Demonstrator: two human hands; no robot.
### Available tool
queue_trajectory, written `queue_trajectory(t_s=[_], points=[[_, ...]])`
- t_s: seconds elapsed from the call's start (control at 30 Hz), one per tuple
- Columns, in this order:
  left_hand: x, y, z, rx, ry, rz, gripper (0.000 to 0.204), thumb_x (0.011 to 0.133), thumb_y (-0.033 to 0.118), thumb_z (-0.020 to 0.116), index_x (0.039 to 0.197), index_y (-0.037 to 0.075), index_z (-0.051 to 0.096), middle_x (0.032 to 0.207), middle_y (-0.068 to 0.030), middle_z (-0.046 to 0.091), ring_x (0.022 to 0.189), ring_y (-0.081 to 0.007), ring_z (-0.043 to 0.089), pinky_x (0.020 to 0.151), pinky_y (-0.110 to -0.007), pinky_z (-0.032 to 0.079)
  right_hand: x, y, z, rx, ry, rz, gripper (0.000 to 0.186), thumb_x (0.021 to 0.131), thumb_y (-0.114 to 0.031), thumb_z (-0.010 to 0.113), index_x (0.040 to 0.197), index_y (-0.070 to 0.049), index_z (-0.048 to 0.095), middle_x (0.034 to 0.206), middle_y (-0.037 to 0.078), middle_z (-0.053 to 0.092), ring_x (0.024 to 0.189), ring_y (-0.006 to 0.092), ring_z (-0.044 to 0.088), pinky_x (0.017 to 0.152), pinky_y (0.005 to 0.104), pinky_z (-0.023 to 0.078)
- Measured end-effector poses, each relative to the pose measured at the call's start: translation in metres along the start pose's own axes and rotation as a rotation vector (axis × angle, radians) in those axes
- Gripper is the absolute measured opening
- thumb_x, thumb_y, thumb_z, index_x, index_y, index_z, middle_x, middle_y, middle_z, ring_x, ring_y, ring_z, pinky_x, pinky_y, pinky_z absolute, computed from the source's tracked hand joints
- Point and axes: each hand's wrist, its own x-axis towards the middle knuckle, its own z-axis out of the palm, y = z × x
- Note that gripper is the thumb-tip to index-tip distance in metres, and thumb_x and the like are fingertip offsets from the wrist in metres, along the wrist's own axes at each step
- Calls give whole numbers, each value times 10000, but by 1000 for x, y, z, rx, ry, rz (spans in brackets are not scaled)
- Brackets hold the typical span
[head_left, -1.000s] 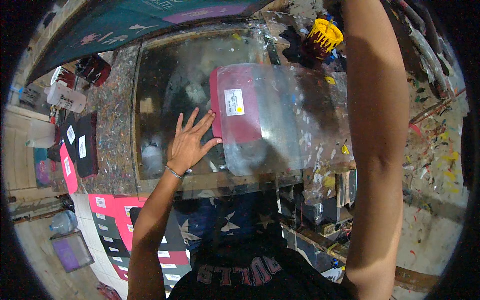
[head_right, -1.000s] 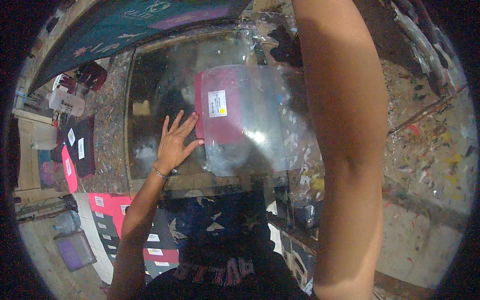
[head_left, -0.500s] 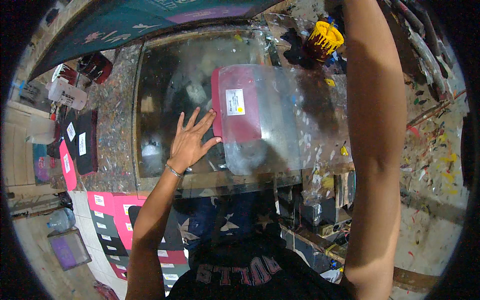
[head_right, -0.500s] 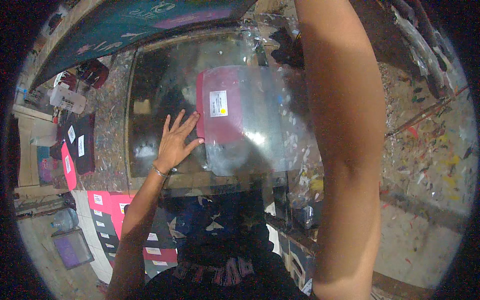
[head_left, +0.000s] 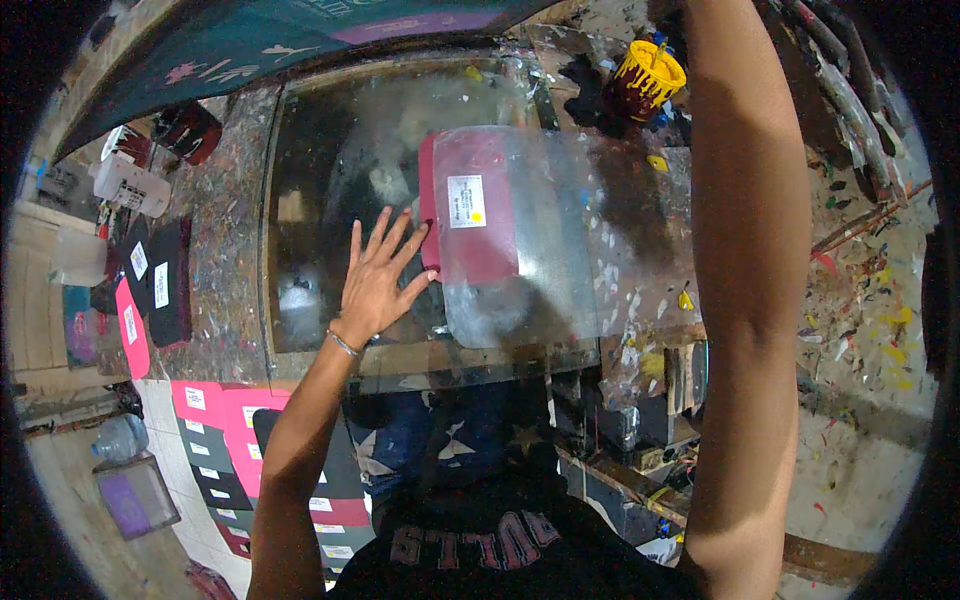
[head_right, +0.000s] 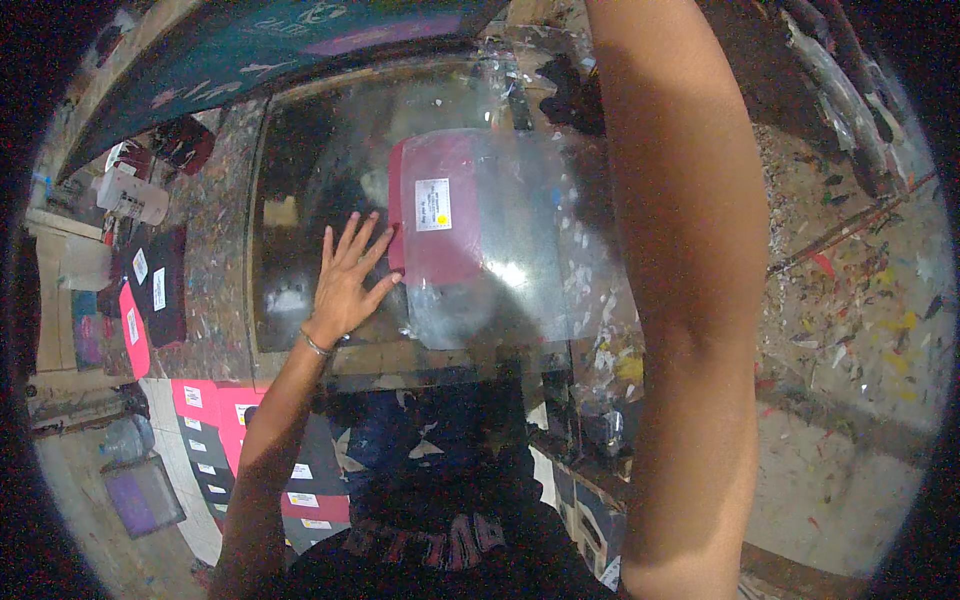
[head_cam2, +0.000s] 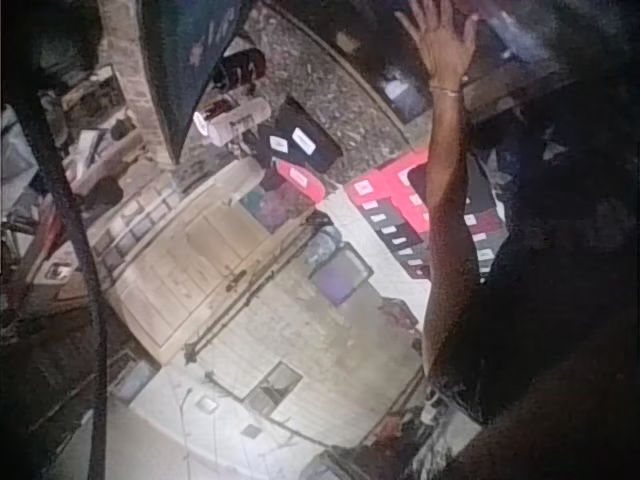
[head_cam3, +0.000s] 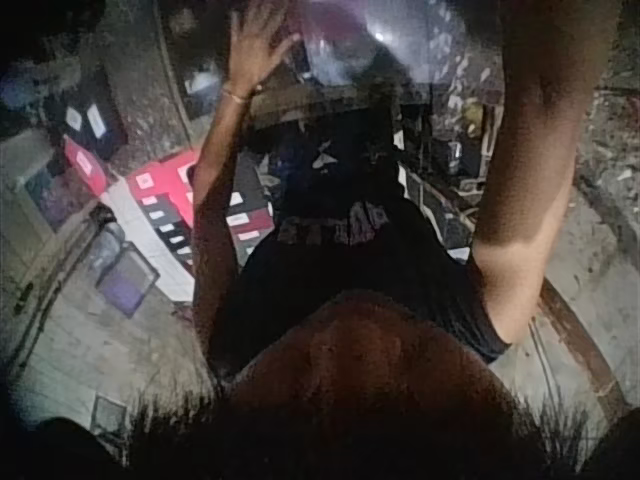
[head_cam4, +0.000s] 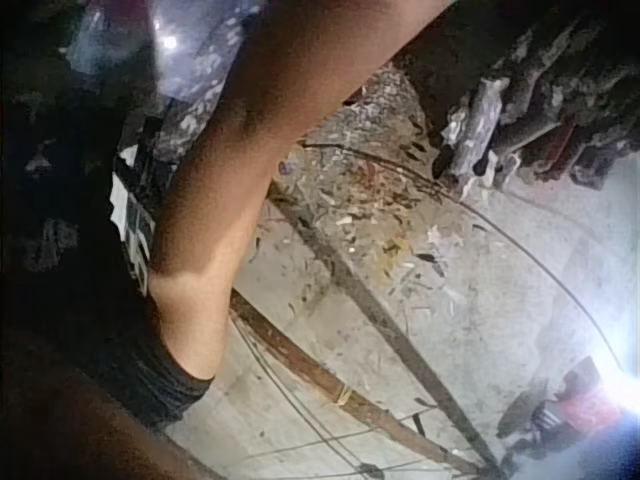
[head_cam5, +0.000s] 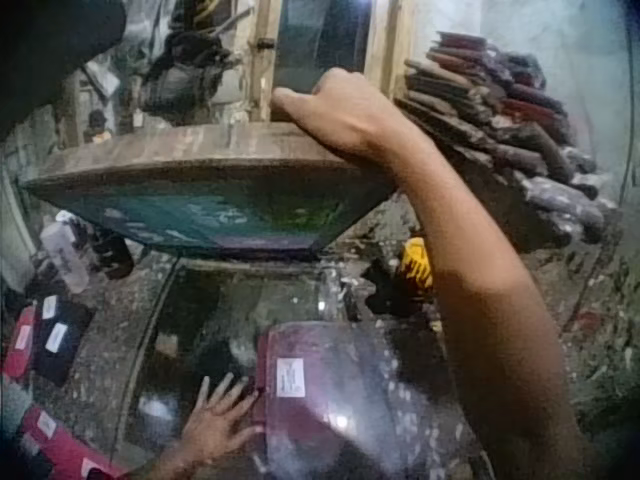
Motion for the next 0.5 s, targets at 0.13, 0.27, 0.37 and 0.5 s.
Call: queue_trajectory(t_s=[0.13,0.27,0.37,0.5], points=[[-2,52,1,-152,105,20,533,979,345,660,1447,100,593,1549,-192,452,1495,-428,314,1249,-562,186,-5,-7,-7,32,-65,42,791,936,-602,572,927,182,678,939,397,688,941,518,700,854,513,556],[5,102,2,-398,162,-181,549,1004,334,607,1452,19,564,1573,-245,386,1504,-453,269,1230,-591,172,-15,-12,-15,94,-119,69,755,929,-582,587,906,167,684,907,388,687,900,504,705,842,519,553],[-19,99,9,-230,193,-274,604,1033,384,540,1460,-43,532,1636,-280,273,1535,-473,197,1228,-629,110,-23,-21,-23,127,-121,53,731,926,-567,595,860,155,687,866,379,683,859,494,708,830,516,552],[-33,100,17,-273,110,-270,675,1034,397,527,1469,-117,473,1690,-299,128,1569,-508,40,1226,-663,-19,-24,-27,-25,95,-106,88,718,925,-561,590,834,144,688,828,377,674,845,484,711,805,513,552]])
